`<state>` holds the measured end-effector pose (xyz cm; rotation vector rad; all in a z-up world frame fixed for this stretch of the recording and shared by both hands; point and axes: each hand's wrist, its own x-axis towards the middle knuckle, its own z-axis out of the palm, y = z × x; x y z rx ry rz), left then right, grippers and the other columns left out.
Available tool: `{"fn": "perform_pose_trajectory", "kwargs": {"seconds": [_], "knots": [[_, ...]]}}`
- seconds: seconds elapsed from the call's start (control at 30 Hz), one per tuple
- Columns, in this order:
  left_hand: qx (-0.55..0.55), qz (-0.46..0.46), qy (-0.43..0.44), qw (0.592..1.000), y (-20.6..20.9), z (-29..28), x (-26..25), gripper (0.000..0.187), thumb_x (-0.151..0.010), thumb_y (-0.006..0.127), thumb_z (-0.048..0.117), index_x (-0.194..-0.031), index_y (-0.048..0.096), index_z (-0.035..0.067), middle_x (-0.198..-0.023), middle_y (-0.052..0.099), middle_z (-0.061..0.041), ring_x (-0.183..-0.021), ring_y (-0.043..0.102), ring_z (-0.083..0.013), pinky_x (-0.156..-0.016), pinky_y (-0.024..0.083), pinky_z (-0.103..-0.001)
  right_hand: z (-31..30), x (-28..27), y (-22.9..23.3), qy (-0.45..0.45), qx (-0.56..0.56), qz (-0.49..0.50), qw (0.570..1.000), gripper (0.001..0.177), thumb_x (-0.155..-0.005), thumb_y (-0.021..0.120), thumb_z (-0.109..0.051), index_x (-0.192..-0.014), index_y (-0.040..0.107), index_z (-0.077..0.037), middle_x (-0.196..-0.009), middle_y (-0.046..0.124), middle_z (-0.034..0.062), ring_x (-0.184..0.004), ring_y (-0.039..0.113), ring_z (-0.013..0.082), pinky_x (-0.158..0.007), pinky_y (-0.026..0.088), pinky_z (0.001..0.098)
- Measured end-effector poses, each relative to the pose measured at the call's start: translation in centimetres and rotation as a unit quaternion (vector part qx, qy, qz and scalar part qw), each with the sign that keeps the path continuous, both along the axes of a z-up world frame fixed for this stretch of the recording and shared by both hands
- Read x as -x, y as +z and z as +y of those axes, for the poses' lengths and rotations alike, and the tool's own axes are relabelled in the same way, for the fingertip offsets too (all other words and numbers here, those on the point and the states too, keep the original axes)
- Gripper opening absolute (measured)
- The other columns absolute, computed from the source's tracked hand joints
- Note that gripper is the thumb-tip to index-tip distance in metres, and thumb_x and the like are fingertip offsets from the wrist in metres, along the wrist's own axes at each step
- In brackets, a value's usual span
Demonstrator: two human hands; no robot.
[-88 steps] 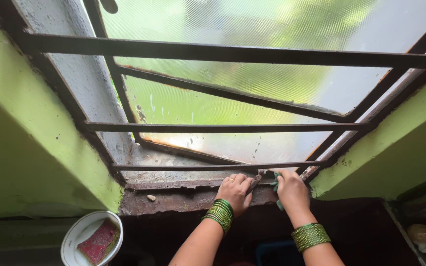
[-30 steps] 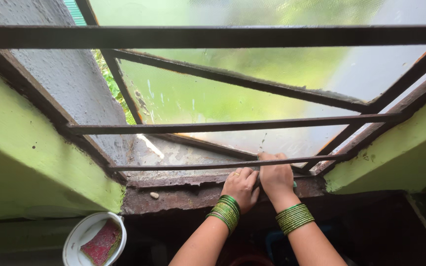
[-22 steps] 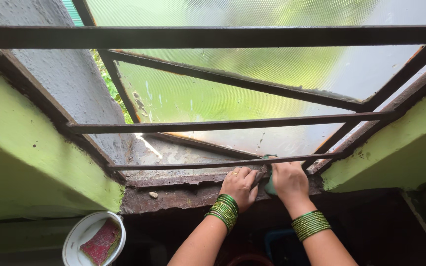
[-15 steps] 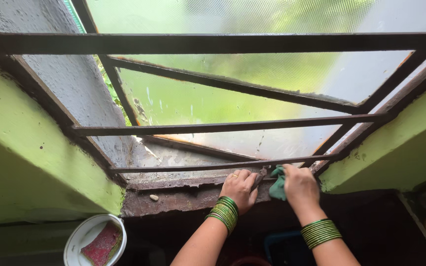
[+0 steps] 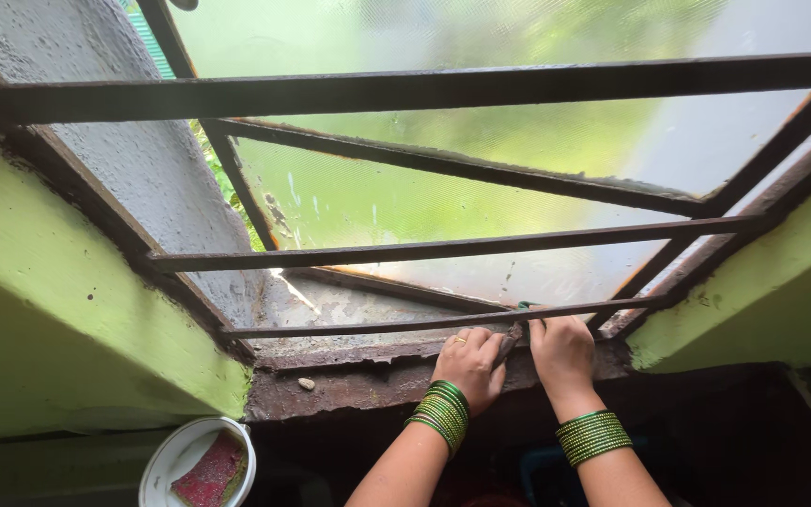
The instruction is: The person wipes the metal bars and frosted glass of a window using a green cloth. They move the cloth along the horizontal and vertical bars, then wipe the glass panes between the bars. The person also uses a metal rod to adjust the window latch while continuing to wipe the frame.
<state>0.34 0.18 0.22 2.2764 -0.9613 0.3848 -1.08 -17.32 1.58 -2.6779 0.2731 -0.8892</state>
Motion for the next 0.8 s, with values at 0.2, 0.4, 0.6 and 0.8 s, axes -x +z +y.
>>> {"fn": "perform_pose_trajectory", "kwargs": {"seconds": [0.2, 0.4, 0.6, 0.8], "knots": [[-0.001, 0.003, 0.002, 1.0, -0.3, -0.1, -0.2, 0.042, -0.08, 0.075, 0.018, -0.119, 0.066, 0.005, -0.111, 0.063, -0.011, -0.11, 0.06, -0.0279, -0.098, 0.048, -0.042, 1.8, -1.0, 1.3, 0.043, 0.043, 0.007, 0.998, 0.012, -0.089, 0.069, -0.018, -0.093, 0.077, -0.01, -0.09, 0.075, 0.0114, -0.091, 0.07, 0.0338, -0.082, 0.056, 0.0438], [-0.006, 0.001, 0.007, 1.0, 0.0, -0.3, 0.0, 0.04, -0.08, 0.075, 0.017, -0.117, 0.065, 0.004, -0.109, 0.063, -0.011, -0.108, 0.061, -0.0281, -0.096, 0.049, -0.043, 0.7, 0.3, 2.4, 0.109, 0.051, -0.013, 0.993, 0.019, -0.088, 0.069, -0.02, -0.103, 0.076, -0.01, -0.094, 0.076, 0.0106, -0.089, 0.07, 0.032, -0.08, 0.056, 0.0422], [-0.021, 0.01, 0.003, 1.0, 0.2, -0.3, 0.3, 0.041, -0.081, 0.075, 0.017, -0.118, 0.064, 0.005, -0.108, 0.063, -0.012, -0.107, 0.061, -0.0286, -0.094, 0.048, -0.043, -0.7, 1.2, 1.5, 0.085, 0.116, 0.001, 0.99, 0.02, -0.089, 0.069, -0.018, -0.106, 0.075, -0.009, -0.094, 0.075, 0.0119, -0.089, 0.069, 0.0325, -0.081, 0.057, 0.0408], [-0.006, -0.014, -0.009, 1.0, 0.1, -0.1, 0.6, 0.044, -0.079, 0.076, 0.018, -0.12, 0.064, 0.005, -0.109, 0.063, -0.011, -0.106, 0.06, -0.0287, -0.095, 0.048, -0.043, -2.7, 3.3, 1.6, 0.026, 0.061, 0.081, 0.994, 0.019, -0.09, 0.069, -0.016, -0.106, 0.073, -0.009, -0.098, 0.075, 0.0105, -0.094, 0.07, 0.0302, -0.083, 0.057, 0.041]]}}
